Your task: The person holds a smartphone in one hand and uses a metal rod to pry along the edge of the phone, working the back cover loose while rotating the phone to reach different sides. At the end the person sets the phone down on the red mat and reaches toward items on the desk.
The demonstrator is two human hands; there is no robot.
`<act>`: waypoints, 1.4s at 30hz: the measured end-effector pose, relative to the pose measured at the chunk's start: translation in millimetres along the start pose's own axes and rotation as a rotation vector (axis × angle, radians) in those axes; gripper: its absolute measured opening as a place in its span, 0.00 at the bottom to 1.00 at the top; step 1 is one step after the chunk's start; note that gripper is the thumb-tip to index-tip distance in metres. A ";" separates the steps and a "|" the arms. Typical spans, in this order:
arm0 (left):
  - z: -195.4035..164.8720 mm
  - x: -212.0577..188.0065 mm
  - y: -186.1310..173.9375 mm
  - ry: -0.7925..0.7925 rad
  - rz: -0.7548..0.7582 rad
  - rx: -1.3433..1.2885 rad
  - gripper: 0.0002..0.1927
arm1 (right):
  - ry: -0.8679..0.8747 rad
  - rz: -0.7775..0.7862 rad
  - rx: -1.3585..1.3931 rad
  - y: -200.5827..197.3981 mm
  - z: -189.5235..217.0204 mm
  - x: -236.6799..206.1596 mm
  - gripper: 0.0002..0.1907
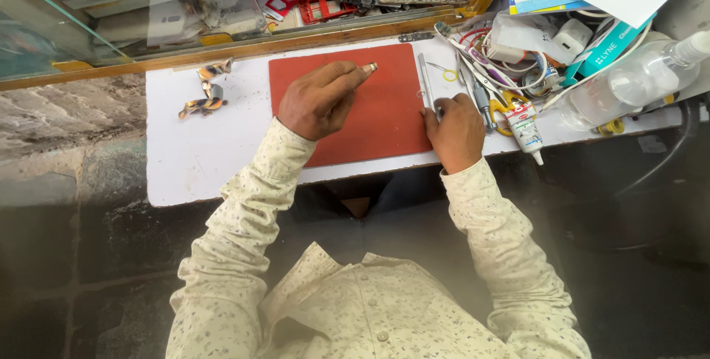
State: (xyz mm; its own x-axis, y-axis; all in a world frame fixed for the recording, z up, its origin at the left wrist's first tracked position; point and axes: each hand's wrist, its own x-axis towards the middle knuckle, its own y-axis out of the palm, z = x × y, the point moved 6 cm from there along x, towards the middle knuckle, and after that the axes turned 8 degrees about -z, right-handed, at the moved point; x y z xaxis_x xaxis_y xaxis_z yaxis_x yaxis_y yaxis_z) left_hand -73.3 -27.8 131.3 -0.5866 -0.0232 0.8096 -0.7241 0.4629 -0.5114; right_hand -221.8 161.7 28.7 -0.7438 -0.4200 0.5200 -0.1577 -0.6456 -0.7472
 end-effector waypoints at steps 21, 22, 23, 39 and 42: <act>10.3 -18.9 13.1 -0.145 -0.108 -0.137 0.18 | 0.055 0.094 -0.146 10.1 -16.2 3.5 0.15; 11.2 -19.0 13.5 -0.149 -0.118 -0.149 0.18 | 0.063 0.113 -0.150 12.1 -19.6 6.1 0.17; 11.8 -19.7 13.8 -0.153 -0.127 -0.161 0.18 | 0.072 0.133 -0.154 13.2 -22.9 7.0 0.20; 33.1 -12.6 34.1 -0.615 0.157 -0.679 0.25 | 0.779 0.594 1.560 3.2 -47.0 -3.1 0.13; 25.5 -6.6 32.6 -0.491 0.213 -0.812 0.28 | 0.736 0.661 1.780 3.6 -27.8 -3.5 0.13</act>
State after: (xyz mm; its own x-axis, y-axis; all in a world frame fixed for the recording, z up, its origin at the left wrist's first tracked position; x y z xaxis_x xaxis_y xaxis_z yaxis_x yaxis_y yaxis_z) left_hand -102.3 -35.2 101.9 -0.8957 -0.1499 0.4187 -0.2221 0.9664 -0.1292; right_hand -237.8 178.5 12.7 -0.5498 -0.8157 -0.1799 0.5340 -0.5088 0.6753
